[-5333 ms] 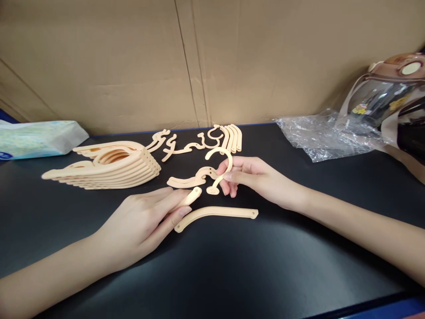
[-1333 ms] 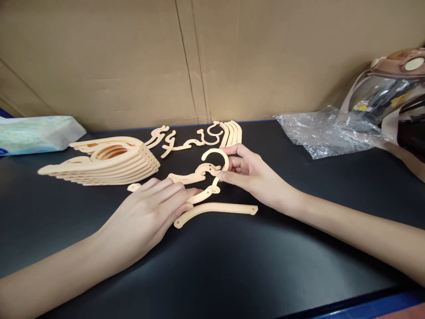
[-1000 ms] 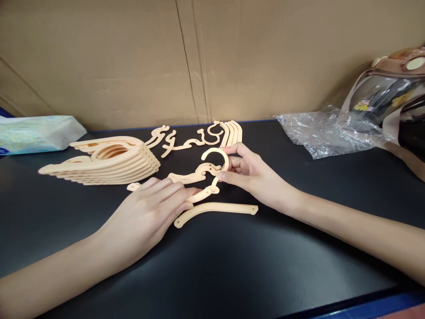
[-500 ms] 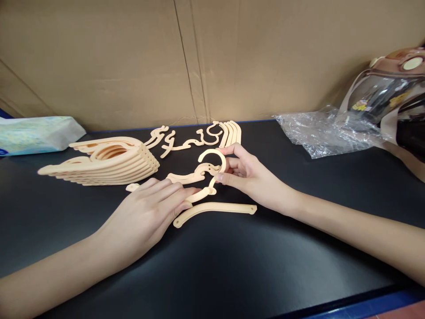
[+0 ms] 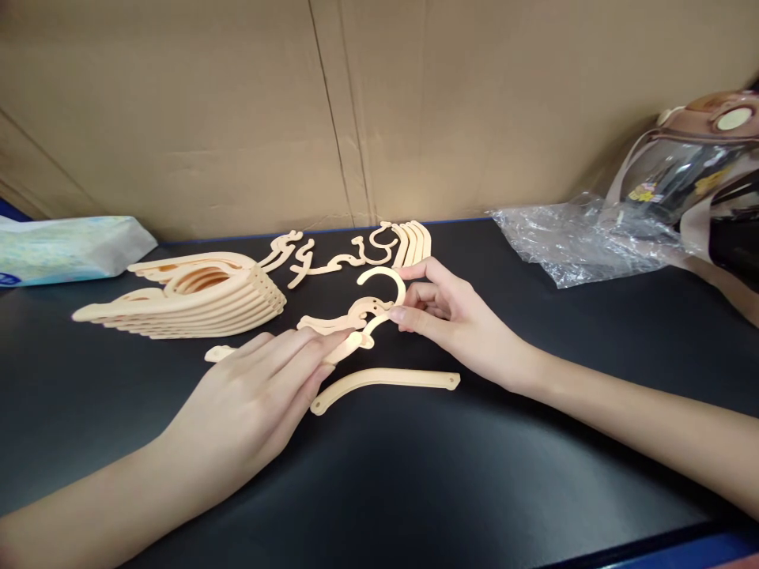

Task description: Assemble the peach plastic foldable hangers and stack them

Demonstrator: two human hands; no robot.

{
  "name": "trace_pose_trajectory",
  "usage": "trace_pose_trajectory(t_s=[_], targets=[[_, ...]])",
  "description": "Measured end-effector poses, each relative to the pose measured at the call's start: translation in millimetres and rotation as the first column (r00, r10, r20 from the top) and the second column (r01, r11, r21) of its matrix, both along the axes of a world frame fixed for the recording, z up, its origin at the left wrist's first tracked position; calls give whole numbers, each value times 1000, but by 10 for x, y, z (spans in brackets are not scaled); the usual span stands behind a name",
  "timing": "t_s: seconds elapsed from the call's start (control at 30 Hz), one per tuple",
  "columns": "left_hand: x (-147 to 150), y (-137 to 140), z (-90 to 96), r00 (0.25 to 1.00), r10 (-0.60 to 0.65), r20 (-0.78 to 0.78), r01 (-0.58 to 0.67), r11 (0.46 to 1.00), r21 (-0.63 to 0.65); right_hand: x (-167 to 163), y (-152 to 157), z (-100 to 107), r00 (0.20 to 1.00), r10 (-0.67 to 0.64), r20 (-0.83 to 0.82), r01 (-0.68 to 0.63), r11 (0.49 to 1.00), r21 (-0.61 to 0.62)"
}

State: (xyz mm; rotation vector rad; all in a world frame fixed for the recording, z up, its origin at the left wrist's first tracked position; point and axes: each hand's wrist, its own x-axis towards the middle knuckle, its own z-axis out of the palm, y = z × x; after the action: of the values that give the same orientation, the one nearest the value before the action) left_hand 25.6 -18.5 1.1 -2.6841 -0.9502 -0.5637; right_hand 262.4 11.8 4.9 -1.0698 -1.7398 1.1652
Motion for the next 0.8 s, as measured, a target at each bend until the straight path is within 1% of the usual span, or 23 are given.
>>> trace_pose_trajectory(t_s=[0.07,0.1,0.13,0.17,0.2,0.23,0.3,0.33,0.4,0.47,0.57,0.67,0.73,0.8], targets=[[-7,-27,11,999,10,33,-9,999,-42,8,-13,-10,999,6,44,-8,998,54],[-14,-36,18,998,29,64,-22,995,-102,13,-22,-17,998,12,69,-19,996,92],[-22,-40,26,993,57,102,-37,983,-182,19,-32,-23,995,21,100,-35,990,136],[-32,-37,35,985,96,141,-53,958,-280,24,-43,-27,990,31,140,-57,981,185],[-42,-27,46,975,139,174,-62,919,-389,29,-56,-28,980,44,193,-89,968,234],[-52,-9,60,963,178,203,-55,865,-498,34,-68,-25,965,58,256,-132,950,283],[-69,44,94,936,233,266,14,728,-686,42,-95,-13,917,79,390,-234,900,368],[-76,75,113,920,255,298,66,649,-758,45,-107,-7,889,81,450,-283,871,401],[-89,131,148,884,301,359,175,499,-849,49,-129,-1,844,73,532,-353,821,448],[-102,163,170,853,343,395,257,382,-888,49,-141,-4,807,59,588,-396,792,465],[-120,162,176,828,383,410,334,251,-909,36,-141,-12,768,43,639,-441,759,479],[-127,141,182,799,427,422,404,137,-904,16,-135,-6,751,27,660,-469,726,503],[-123,138,202,780,461,423,442,72,-894,11,-134,0,748,30,663,-475,722,503],[-111,143,231,766,505,398,454,13,-891,17,-132,-3,750,41,661,-478,723,499]])
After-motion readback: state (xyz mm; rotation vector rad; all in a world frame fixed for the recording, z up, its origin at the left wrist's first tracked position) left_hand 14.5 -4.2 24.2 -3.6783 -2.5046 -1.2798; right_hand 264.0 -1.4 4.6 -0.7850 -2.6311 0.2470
